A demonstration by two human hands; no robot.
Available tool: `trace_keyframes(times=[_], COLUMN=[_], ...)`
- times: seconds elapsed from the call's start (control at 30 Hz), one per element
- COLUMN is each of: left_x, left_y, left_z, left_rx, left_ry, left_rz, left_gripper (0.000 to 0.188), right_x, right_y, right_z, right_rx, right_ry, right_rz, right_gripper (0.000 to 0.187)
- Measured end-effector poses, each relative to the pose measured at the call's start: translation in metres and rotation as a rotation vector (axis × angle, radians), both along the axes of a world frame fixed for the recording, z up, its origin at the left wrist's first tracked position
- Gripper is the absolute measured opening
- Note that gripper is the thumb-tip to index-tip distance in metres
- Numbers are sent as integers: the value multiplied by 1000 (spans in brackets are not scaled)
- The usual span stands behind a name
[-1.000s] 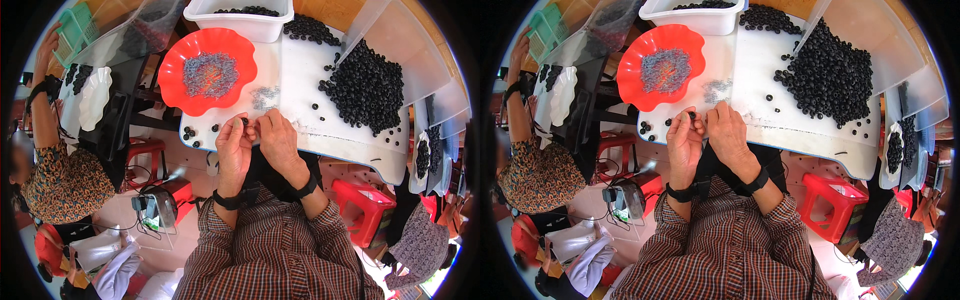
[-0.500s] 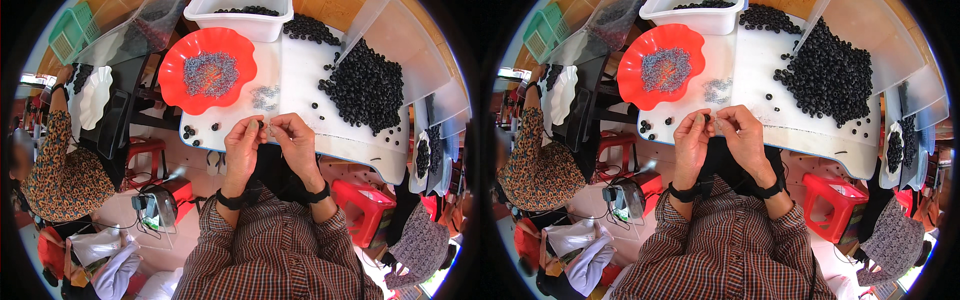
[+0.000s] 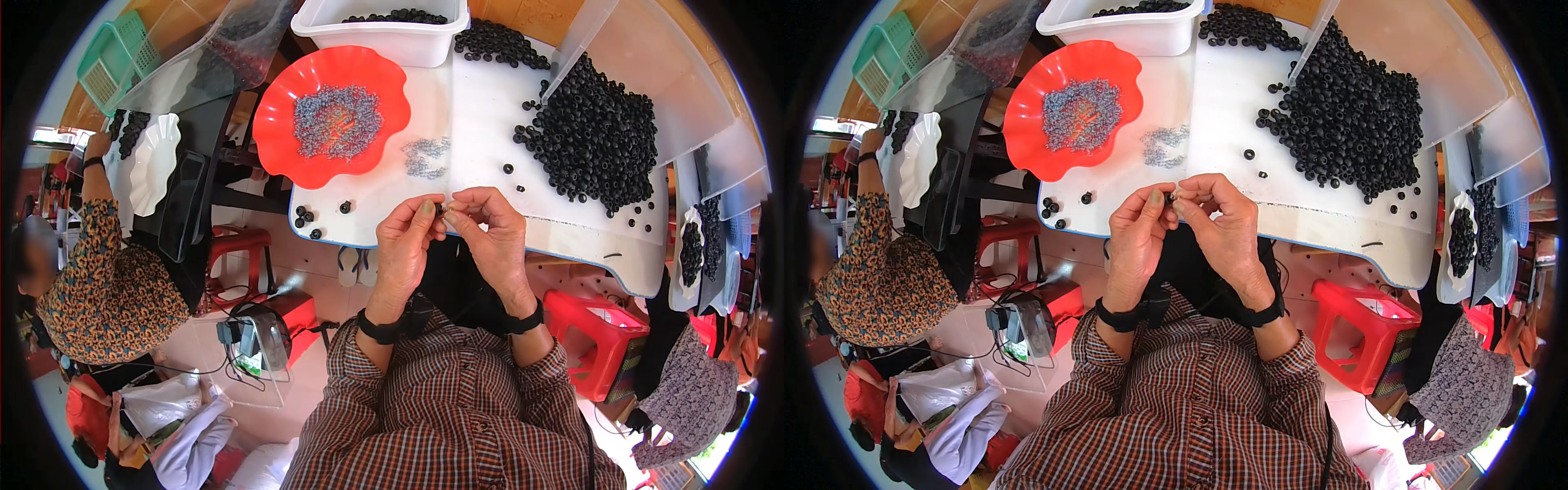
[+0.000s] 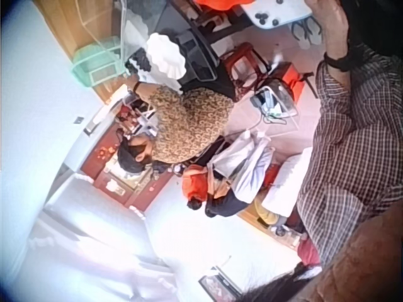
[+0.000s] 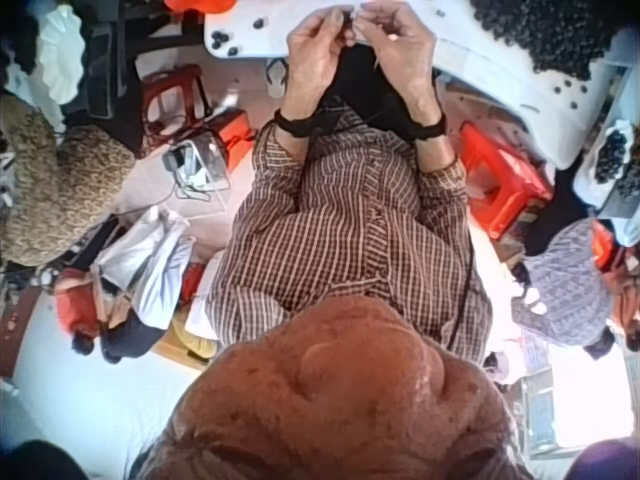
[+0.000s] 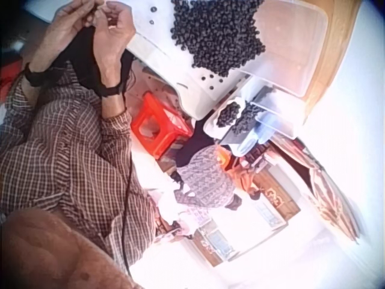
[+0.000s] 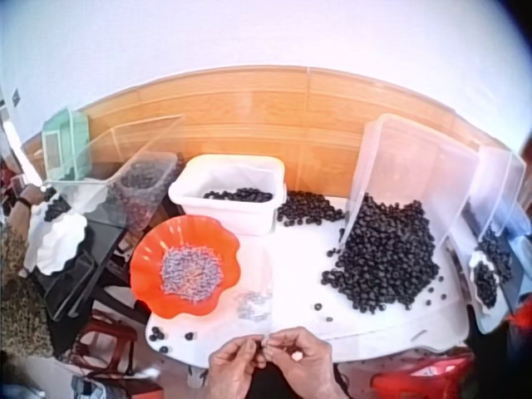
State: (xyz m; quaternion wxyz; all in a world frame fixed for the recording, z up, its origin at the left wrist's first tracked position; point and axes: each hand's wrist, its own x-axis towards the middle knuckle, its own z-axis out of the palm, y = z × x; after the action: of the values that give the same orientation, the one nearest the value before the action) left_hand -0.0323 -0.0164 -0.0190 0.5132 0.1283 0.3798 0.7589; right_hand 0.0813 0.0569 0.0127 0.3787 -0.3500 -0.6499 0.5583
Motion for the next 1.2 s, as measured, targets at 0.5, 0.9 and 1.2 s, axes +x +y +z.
trace_keyframes(times=[0.5,0.9,1.2], left_x=[3,0,17], left_y=[-1,-1,9], left_z=[2,9,6], left_rx=[-46,4,33], left_ry=[259,373,144], left_rz=[-58,-331,-366], left_gripper=[19,18,20], right_x=[11,41,58], right_y=[3,14,21], right_z=[14,7,4], right_rx=[38,-343,-594], right_ry=[-101,63,149], right_rz=[38,157,209], right_gripper=[17,23,24])
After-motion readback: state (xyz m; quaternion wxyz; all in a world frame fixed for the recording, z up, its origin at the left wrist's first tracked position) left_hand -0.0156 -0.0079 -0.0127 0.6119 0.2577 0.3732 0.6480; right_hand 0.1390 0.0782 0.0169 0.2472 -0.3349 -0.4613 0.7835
